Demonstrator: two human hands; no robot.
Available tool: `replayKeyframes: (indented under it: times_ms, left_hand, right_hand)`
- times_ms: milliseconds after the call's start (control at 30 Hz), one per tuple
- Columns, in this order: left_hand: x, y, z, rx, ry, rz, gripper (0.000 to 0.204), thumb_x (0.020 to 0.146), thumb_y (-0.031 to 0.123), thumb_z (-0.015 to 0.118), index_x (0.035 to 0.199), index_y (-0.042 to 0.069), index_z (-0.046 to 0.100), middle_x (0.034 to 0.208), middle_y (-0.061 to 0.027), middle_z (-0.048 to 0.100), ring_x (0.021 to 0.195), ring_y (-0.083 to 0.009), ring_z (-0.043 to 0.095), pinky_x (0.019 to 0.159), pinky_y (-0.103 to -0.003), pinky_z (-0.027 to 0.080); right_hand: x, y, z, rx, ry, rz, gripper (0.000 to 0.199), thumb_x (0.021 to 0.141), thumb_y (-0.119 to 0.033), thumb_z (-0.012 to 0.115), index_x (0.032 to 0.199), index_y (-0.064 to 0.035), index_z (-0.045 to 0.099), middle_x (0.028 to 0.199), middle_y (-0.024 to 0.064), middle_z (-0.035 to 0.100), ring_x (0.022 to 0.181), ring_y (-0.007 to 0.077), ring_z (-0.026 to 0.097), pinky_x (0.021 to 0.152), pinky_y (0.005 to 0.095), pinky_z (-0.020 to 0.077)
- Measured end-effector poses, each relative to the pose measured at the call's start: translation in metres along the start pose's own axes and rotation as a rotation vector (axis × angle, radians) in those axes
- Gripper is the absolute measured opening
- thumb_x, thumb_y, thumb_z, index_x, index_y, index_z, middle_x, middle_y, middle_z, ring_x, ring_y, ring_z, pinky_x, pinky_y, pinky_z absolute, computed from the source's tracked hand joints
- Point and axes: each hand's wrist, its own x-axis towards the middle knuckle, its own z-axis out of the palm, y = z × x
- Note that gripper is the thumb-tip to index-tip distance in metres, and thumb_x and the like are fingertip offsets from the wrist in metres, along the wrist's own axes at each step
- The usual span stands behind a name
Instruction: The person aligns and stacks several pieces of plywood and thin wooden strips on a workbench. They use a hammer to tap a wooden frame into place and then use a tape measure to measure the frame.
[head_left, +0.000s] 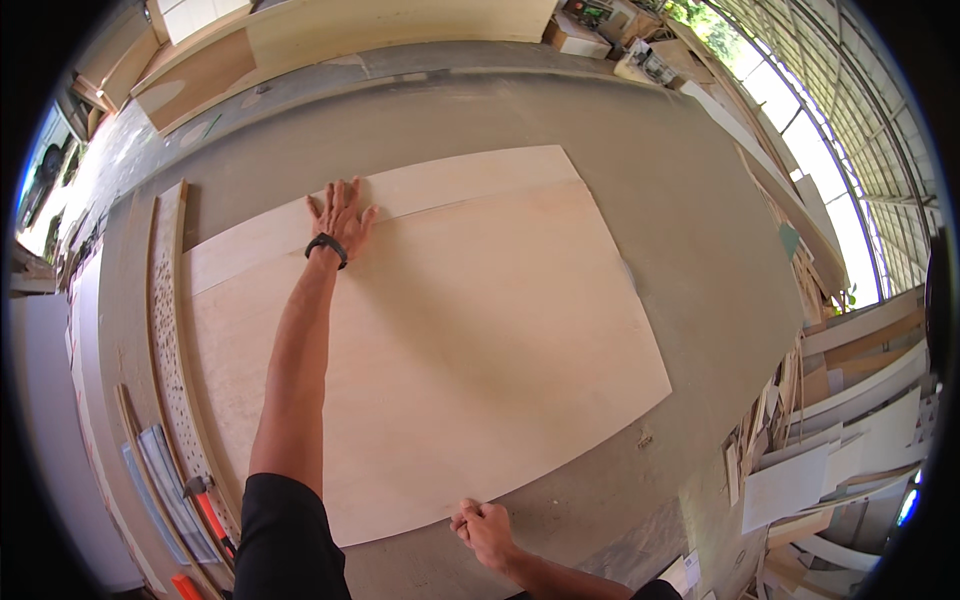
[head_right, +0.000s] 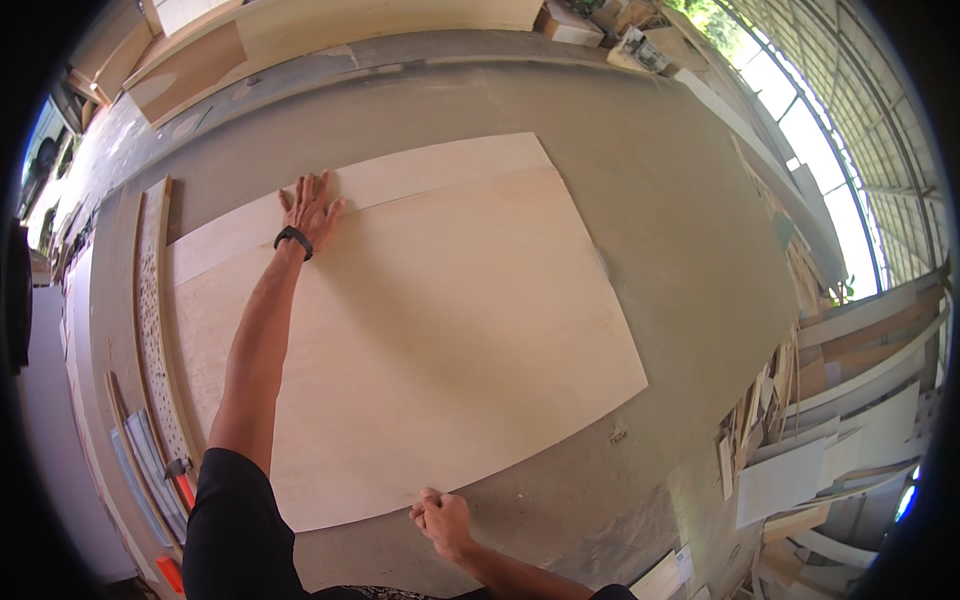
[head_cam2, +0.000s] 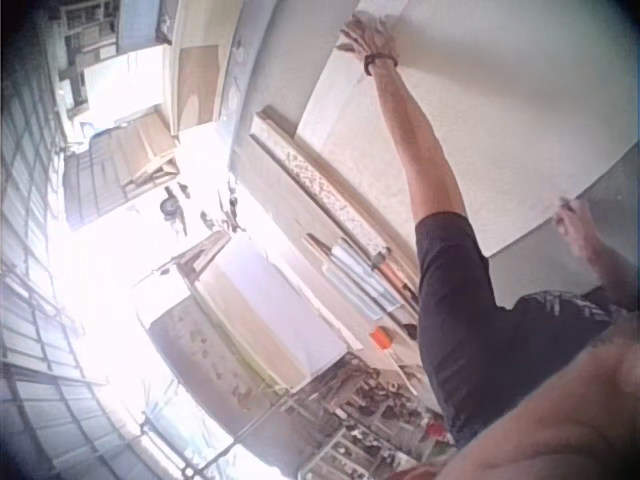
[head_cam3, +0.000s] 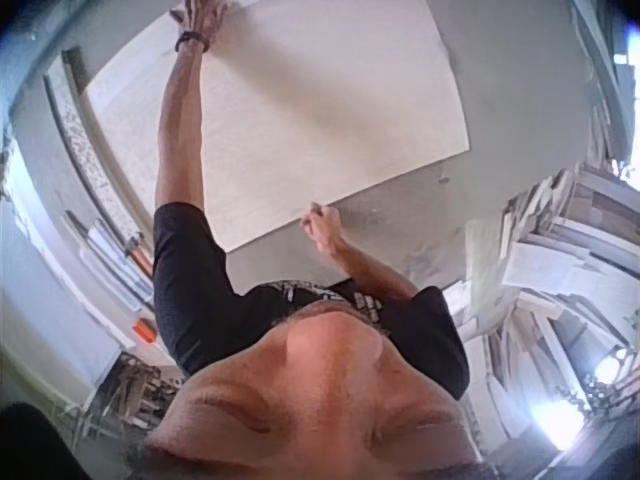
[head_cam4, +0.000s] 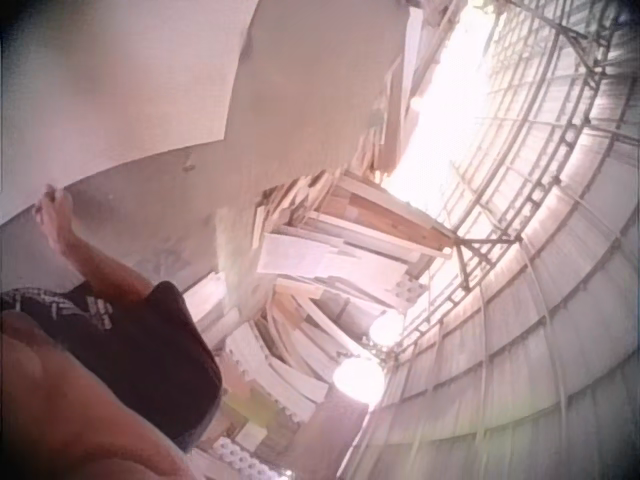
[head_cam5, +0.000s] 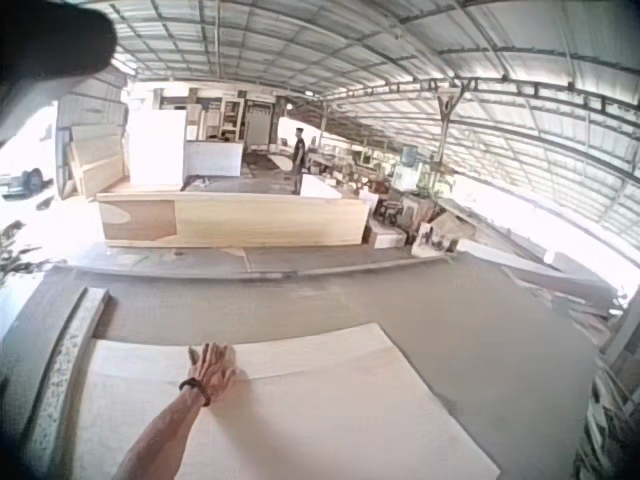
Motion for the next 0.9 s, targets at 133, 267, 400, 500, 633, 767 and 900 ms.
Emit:
replayKeyframes:
  times_ms: [133, 267, 400, 500, 633, 767, 900]
  left_hand:
    - [0.022, -0.006, 0.004, 0.024, 0.007, -0.001, 0.073, 0.102, 0.058, 0.029, 0.160, 0.015, 0.019, 0.164, -0.0152, 0.022, 0.153, -0.0317, 0.018, 0.121, -0.064, 0.007]
    - [0.045, -0.015, 0.010, 0.061, -0.007, -0.038, 0.071, 0.102, 0.059, 0.026, 0.161, 0.019, 0.018, 0.166, -0.0120, 0.018, 0.154, -0.0300, 0.015, 0.121, -0.065, 0.007]
    - [0.065, -0.019, 0.015, 0.063, 0.000, -0.066, 0.070, 0.102, 0.059, 0.027, 0.161, 0.021, 0.018, 0.166, -0.0102, 0.018, 0.154, -0.0290, 0.016, 0.119, -0.068, 0.008]
    - [0.073, -0.027, 0.021, 0.057, 0.007, -0.056, 0.071, 0.102, 0.059, 0.027, 0.161, 0.021, 0.019, 0.166, -0.0105, 0.019, 0.153, -0.0290, 0.017, 0.119, -0.069, 0.008]
    - [0.074, -0.028, 0.021, 0.062, 0.012, -0.030, 0.073, 0.101, 0.061, 0.030, 0.160, 0.020, 0.021, 0.165, -0.0123, 0.021, 0.153, -0.0297, 0.018, 0.118, -0.070, 0.009]
    - [0.072, -0.026, 0.013, 0.057, 0.007, -0.004, 0.072, 0.102, 0.060, 0.028, 0.160, 0.018, 0.021, 0.165, -0.0127, 0.020, 0.153, -0.0305, 0.017, 0.118, -0.070, 0.010]
    - [0.070, -0.030, 0.009, 0.066, 0.003, -0.004, 0.073, 0.102, 0.061, 0.025, 0.160, 0.017, 0.020, 0.166, -0.0131, 0.019, 0.153, -0.0306, 0.016, 0.119, -0.070, 0.010]
  right_hand:
    - [0.014, -0.011, 0.010, 0.029, -0.002, -0.036, 0.035, 0.105, -0.020, 0.051, 0.087, 0.0083, 0.061, 0.074, 0.0131, 0.064, 0.052, 0.0111, 0.053, 0.043, 0.0249, 0.0382]
    - [0.016, -0.036, 0.027, 0.002, 0.013, -0.042, 0.038, 0.107, -0.021, 0.050, 0.085, 0.0079, 0.060, 0.075, 0.0129, 0.062, 0.052, 0.0097, 0.049, 0.044, 0.0247, 0.0356]
    - [0.029, -0.049, 0.040, 0.009, 0.069, -0.038, 0.039, 0.107, -0.022, 0.050, 0.085, 0.0085, 0.060, 0.074, 0.0135, 0.062, 0.051, 0.0091, 0.048, 0.044, 0.0247, 0.0339]
    - [0.036, -0.054, 0.037, 0.045, -0.007, -0.019, 0.040, 0.107, -0.024, 0.051, 0.085, 0.0079, 0.060, 0.072, 0.0127, 0.062, 0.050, 0.0085, 0.048, 0.043, 0.0249, 0.0341]
    - [0.032, -0.050, 0.015, -0.439, -0.072, -0.280, 0.036, 0.103, -0.027, 0.058, 0.083, 0.0033, 0.060, 0.069, 0.0122, 0.064, 0.047, 0.0152, 0.053, 0.042, 0.0299, 0.0379]
    - [0.012, -0.056, 0.004, -1.275, 0.065, -0.916, 0.035, 0.100, -0.035, 0.061, 0.118, -0.0054, 0.063, 0.112, 0.0185, 0.065, 0.093, 0.0337, 0.064, 0.079, 0.0470, 0.0505]
    - [0.039, -0.076, 0.000, -1.442, -0.140, -1.422, 0.056, 0.098, -0.037, 0.060, 0.148, -0.0151, 0.046, 0.158, 0.0143, 0.033, 0.146, 0.0343, 0.028, 0.118, 0.0517, 0.0273]
